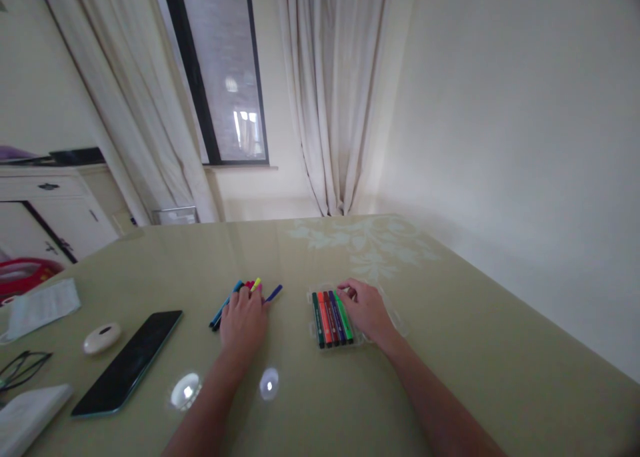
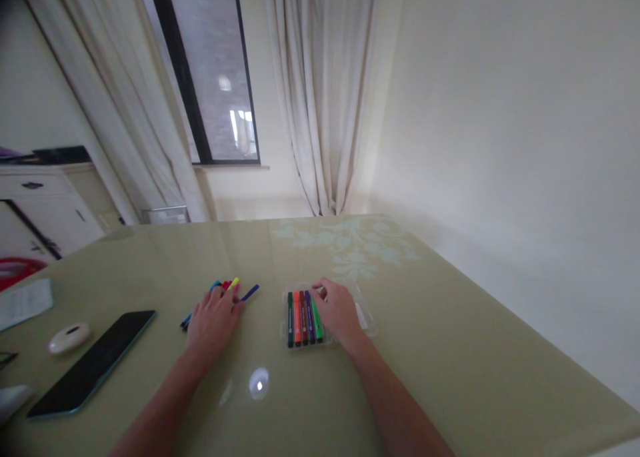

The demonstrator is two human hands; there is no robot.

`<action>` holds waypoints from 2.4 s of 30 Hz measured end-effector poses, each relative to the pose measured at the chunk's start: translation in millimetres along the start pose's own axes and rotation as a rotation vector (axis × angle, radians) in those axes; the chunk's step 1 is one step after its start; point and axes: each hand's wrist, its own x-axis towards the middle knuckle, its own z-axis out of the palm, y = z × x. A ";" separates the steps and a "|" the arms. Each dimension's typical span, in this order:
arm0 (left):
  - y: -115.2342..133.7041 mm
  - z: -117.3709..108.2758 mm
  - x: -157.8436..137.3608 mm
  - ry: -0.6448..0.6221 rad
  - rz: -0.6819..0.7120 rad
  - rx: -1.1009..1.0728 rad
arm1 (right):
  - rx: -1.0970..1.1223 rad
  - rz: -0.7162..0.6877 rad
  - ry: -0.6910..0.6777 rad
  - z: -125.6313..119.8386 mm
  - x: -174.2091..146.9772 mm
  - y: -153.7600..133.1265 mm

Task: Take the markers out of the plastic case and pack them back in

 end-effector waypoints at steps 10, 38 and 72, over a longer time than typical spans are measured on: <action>69.8 -5.3 -28.1 -0.173 0.202 -0.953 | 0.747 -0.025 -0.268 16.1 -6.7 -19.6; 79.3 2.6 -51.9 -0.155 0.714 -0.395 | 0.288 0.154 -0.128 -5.6 10.3 22.8; -2.0 -13.4 -4.4 0.017 -0.059 0.169 | 0.141 -0.155 -0.264 16.6 -6.7 -1.3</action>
